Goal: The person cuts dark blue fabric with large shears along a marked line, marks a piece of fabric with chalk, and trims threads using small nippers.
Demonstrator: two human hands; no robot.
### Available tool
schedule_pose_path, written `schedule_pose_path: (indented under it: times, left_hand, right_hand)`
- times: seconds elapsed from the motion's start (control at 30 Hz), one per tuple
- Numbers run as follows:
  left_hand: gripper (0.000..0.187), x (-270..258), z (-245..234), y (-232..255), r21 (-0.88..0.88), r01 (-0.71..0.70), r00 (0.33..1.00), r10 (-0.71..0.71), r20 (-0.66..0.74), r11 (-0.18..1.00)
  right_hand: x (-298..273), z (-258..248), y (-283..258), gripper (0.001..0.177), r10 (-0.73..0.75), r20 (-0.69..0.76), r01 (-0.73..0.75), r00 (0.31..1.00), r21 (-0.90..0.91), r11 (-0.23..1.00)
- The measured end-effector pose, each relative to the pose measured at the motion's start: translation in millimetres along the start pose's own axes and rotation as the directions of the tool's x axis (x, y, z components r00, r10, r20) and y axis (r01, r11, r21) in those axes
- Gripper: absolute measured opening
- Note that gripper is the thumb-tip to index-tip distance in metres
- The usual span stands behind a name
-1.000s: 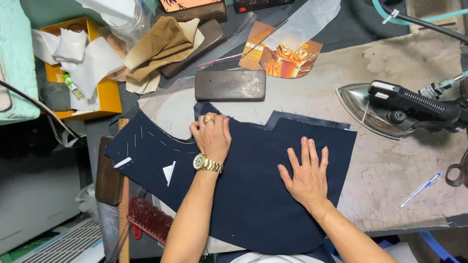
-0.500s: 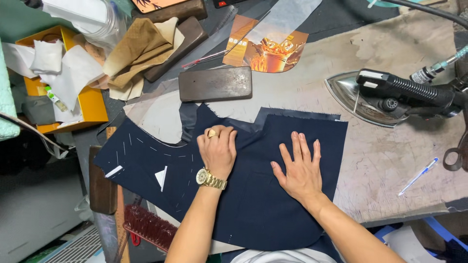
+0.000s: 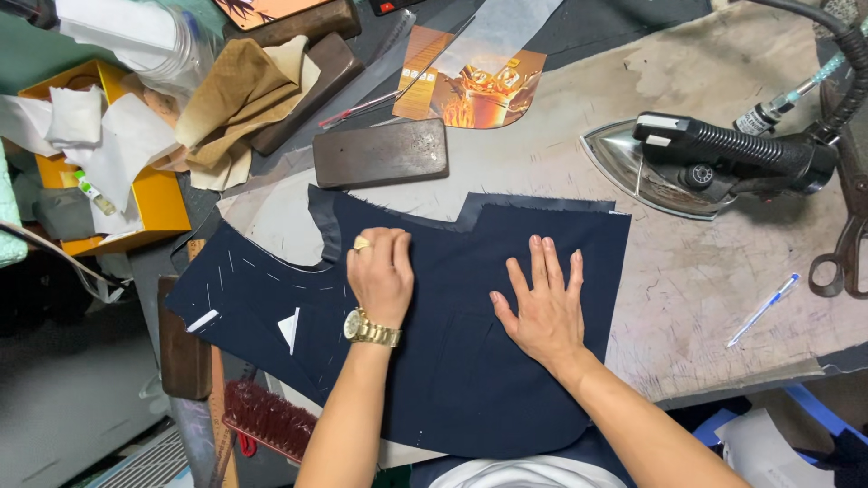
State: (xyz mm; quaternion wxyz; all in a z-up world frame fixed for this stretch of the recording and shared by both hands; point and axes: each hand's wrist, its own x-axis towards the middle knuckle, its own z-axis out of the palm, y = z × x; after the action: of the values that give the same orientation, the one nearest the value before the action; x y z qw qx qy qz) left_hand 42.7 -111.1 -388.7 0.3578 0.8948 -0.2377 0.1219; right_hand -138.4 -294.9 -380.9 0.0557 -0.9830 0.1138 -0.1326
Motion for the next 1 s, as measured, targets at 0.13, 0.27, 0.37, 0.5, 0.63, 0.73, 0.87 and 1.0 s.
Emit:
schedule_pose_path:
  times: [0.13,0.27,0.37,0.5,0.63,0.73,0.87,1.0]
  left_hand:
    - [0.013,-4,26,-19,0.188,-0.057,0.998,0.053,0.031,0.981]
    - [0.015,24,8,-63,-0.003,0.14,0.947,-0.134,-0.291,0.99]
    - [0.017,27,-9,-26,-0.066,0.02,0.982,-0.032,-0.186,0.998]
    - [0.015,-3,21,10,0.006,-0.165,0.986,0.165,0.037,0.986]
    - [0.021,0,31,18,0.201,-0.246,0.969,0.236,0.073,0.948]
    - [0.02,10,25,-11,-0.009,0.009,0.996,-0.01,-0.089,1.0]
    - [0.018,9,9,-15,-0.166,0.107,0.988,-0.123,-0.089,0.98]
    - [0.016,-8,24,41,-0.11,-0.021,0.997,0.028,0.066,0.994]
  right_hand:
    - [-2,0,0,0.053,-0.001,-0.006,0.001,1.0,0.0,1.0]
    - [1,0,-1,0.054,0.012,-0.007,-0.012,1.0,-0.001,1.0]
    - [0,1,1,0.054,0.013,0.013,-0.013,1.0,-0.006,1.0]
    - [-1,0,1,0.054,0.013,0.024,-0.013,1.0,-0.007,1.0]
    - [-3,2,0,0.054,0.014,0.041,-0.014,0.999,0.004,1.0]
    - [-2,4,2,0.054,0.016,0.047,-0.016,0.999,0.017,1.0]
    - [-1,2,0,0.054,0.023,0.036,-0.024,0.999,0.032,0.999]
    - [-1,3,0,0.054,0.024,0.023,-0.024,0.999,0.029,0.999]
